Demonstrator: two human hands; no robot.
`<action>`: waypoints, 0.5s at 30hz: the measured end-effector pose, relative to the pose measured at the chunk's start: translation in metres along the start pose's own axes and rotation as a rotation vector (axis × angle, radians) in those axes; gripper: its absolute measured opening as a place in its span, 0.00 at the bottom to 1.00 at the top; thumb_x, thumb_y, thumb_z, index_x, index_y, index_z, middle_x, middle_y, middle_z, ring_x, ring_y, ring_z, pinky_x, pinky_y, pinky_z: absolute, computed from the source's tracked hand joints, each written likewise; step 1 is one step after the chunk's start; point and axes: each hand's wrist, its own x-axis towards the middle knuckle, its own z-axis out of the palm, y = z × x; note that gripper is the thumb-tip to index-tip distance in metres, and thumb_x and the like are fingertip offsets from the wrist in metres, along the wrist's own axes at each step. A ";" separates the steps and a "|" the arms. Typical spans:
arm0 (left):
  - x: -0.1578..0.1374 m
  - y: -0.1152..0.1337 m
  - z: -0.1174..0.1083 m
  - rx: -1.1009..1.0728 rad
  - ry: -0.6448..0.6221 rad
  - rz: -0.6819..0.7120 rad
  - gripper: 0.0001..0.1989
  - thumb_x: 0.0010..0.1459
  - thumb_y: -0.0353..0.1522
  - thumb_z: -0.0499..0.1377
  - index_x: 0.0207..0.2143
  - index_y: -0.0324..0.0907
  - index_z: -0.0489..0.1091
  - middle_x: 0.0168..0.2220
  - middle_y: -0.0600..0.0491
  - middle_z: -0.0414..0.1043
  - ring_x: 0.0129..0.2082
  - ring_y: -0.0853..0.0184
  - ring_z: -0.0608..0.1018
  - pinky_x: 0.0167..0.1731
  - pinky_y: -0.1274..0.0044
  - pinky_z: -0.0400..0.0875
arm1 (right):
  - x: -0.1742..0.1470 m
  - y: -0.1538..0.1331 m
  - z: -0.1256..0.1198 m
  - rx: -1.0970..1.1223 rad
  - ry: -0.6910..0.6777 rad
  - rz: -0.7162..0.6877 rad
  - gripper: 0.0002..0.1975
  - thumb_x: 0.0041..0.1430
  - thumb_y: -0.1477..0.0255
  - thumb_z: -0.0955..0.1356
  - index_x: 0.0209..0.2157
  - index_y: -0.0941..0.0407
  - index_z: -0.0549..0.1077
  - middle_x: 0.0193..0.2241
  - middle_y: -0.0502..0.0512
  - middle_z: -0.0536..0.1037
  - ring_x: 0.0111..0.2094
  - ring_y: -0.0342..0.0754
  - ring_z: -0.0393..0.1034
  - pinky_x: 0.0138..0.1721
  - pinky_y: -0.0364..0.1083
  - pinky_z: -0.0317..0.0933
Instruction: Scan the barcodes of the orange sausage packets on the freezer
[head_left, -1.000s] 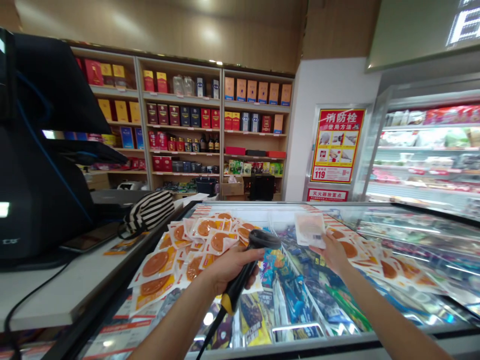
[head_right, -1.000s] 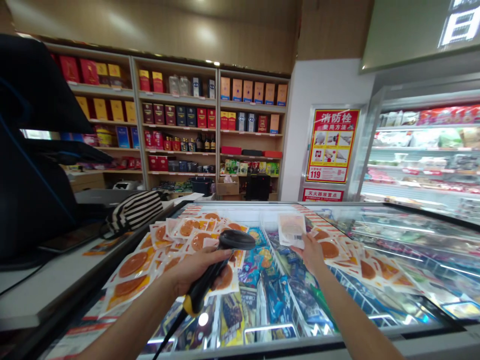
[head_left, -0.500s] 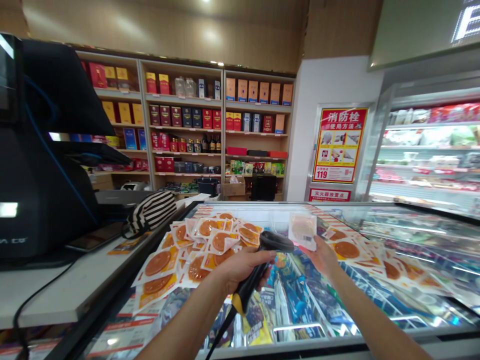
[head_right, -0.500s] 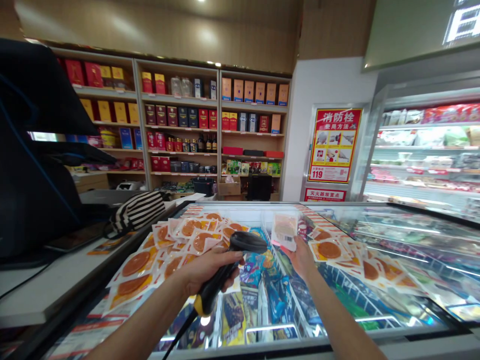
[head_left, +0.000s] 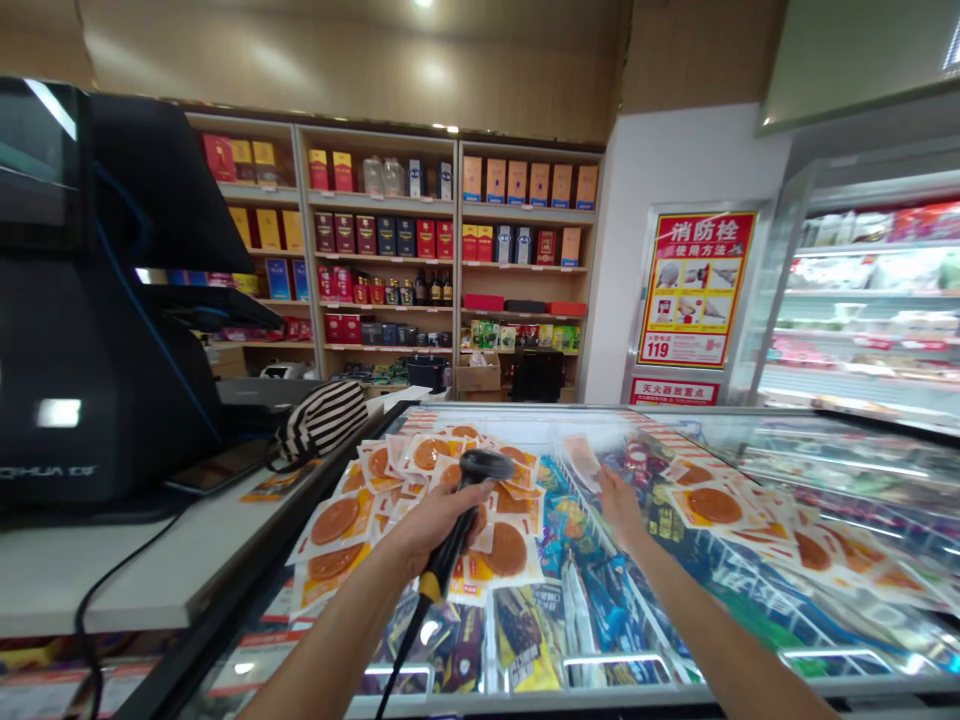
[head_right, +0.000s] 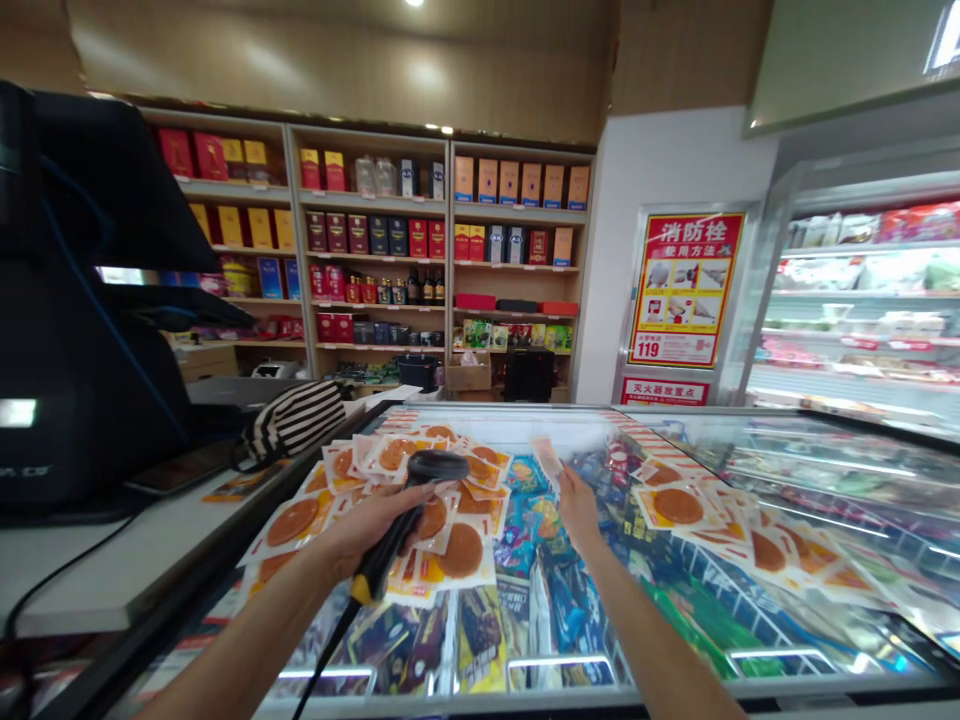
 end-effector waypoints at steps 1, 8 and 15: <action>-0.002 0.000 -0.007 -0.001 0.044 0.002 0.17 0.42 0.44 0.55 0.22 0.39 0.58 0.13 0.59 0.60 0.11 0.77 0.62 0.11 0.84 0.55 | -0.002 -0.002 0.009 -0.084 -0.032 -0.060 0.21 0.45 0.62 0.59 0.38 0.59 0.69 0.37 0.59 0.72 0.40 0.53 0.64 0.41 0.52 0.57; -0.021 -0.007 -0.046 -0.091 0.193 -0.005 0.17 0.41 0.44 0.57 0.25 0.40 0.57 0.15 0.60 0.60 0.13 0.76 0.64 0.13 0.83 0.56 | -0.022 -0.016 0.076 -0.303 -0.263 -0.268 0.19 0.51 0.67 0.55 0.41 0.56 0.68 0.40 0.56 0.70 0.44 0.51 0.62 0.46 0.53 0.52; -0.030 -0.009 -0.046 -0.091 0.149 0.000 0.18 0.41 0.45 0.56 0.24 0.39 0.58 0.15 0.60 0.61 0.13 0.76 0.64 0.13 0.84 0.56 | -0.022 -0.010 0.092 -0.376 -0.383 -0.301 0.20 0.48 0.72 0.58 0.45 0.59 0.64 0.46 0.58 0.66 0.48 0.51 0.57 0.49 0.51 0.49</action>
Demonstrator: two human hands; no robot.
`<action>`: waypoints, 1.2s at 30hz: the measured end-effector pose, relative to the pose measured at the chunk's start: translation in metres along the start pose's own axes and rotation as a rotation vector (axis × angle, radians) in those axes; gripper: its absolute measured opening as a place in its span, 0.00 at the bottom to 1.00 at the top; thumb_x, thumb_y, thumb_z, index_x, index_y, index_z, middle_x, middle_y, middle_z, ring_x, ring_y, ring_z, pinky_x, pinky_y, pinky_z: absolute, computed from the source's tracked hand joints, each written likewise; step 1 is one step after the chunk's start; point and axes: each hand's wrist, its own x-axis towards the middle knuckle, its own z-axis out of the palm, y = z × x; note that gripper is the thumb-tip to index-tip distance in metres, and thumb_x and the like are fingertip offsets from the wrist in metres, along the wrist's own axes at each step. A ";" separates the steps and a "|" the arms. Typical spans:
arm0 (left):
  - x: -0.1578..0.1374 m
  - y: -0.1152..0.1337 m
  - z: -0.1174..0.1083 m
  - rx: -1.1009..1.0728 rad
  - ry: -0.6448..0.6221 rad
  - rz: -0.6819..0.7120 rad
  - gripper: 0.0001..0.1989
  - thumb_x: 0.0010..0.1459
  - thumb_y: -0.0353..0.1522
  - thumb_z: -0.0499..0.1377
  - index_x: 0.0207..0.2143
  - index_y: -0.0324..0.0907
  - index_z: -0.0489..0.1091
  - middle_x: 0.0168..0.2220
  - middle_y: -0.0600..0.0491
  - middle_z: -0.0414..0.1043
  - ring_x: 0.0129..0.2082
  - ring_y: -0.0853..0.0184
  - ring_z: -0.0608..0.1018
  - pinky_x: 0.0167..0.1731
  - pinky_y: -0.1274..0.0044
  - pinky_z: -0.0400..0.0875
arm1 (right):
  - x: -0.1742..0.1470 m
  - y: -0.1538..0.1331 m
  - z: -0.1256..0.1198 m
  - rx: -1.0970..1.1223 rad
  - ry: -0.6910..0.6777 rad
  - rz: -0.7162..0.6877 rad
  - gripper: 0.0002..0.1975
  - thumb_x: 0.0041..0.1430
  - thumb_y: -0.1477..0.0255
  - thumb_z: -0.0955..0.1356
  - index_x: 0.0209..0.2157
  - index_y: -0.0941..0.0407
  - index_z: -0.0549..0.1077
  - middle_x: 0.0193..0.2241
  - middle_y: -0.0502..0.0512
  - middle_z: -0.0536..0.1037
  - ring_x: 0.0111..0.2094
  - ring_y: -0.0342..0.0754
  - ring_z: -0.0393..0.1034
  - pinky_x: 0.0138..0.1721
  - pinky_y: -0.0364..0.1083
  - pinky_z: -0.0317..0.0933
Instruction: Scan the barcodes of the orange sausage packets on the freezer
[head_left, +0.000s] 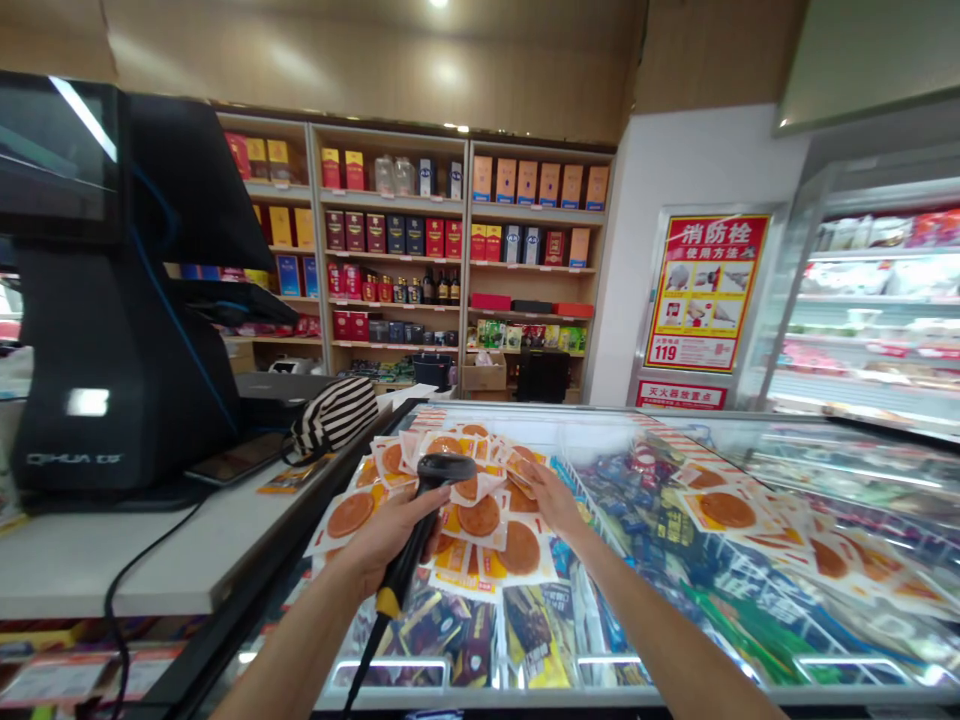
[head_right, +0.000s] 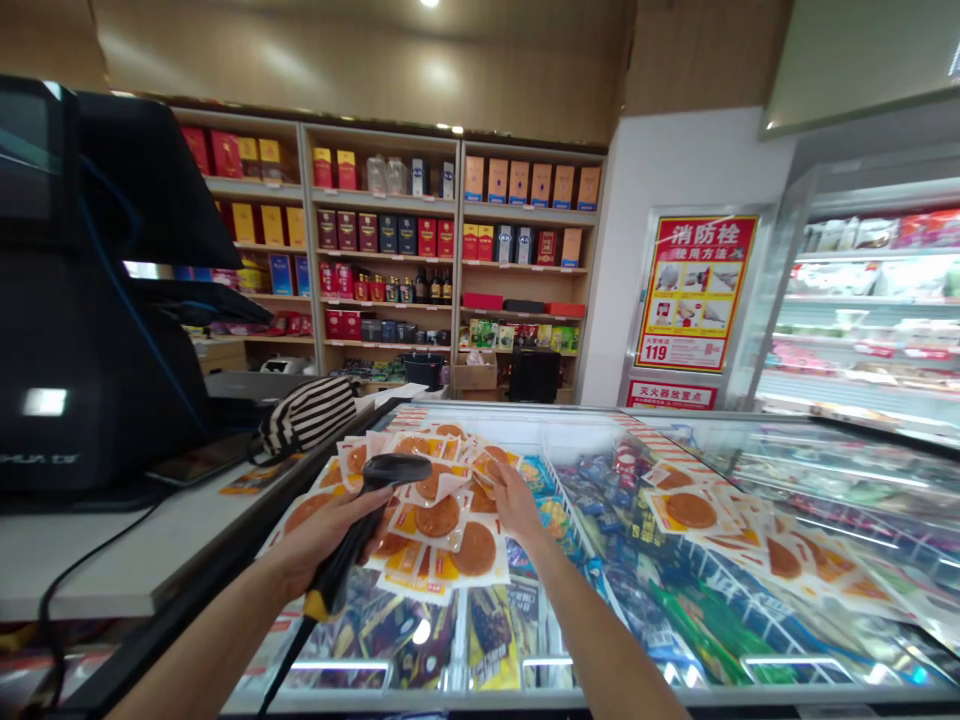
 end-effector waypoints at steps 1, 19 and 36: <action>-0.001 0.001 0.004 0.009 -0.007 0.004 0.18 0.41 0.45 0.56 0.24 0.39 0.59 0.15 0.59 0.61 0.14 0.76 0.64 0.13 0.84 0.56 | -0.001 0.004 -0.006 -0.025 0.009 0.014 0.20 0.49 0.71 0.58 0.46 0.58 0.64 0.46 0.57 0.65 0.48 0.51 0.56 0.49 0.51 0.48; 0.025 -0.002 0.093 0.008 -0.270 -0.072 0.16 0.42 0.43 0.56 0.26 0.40 0.58 0.14 0.59 0.61 0.12 0.76 0.63 0.13 0.83 0.55 | -0.067 0.123 -0.231 -1.088 -0.169 0.285 0.26 0.39 0.76 0.62 0.45 0.51 0.63 0.48 0.59 0.61 0.51 0.59 0.49 0.45 0.64 0.38; 0.037 -0.012 0.099 -0.041 -0.356 -0.077 0.18 0.39 0.44 0.57 0.25 0.41 0.57 0.14 0.60 0.60 0.12 0.75 0.65 0.13 0.82 0.56 | -0.032 0.074 -0.174 0.321 0.573 0.566 0.14 0.42 0.67 0.61 0.32 0.56 0.68 0.26 0.55 0.72 0.32 0.51 0.66 0.34 0.49 0.59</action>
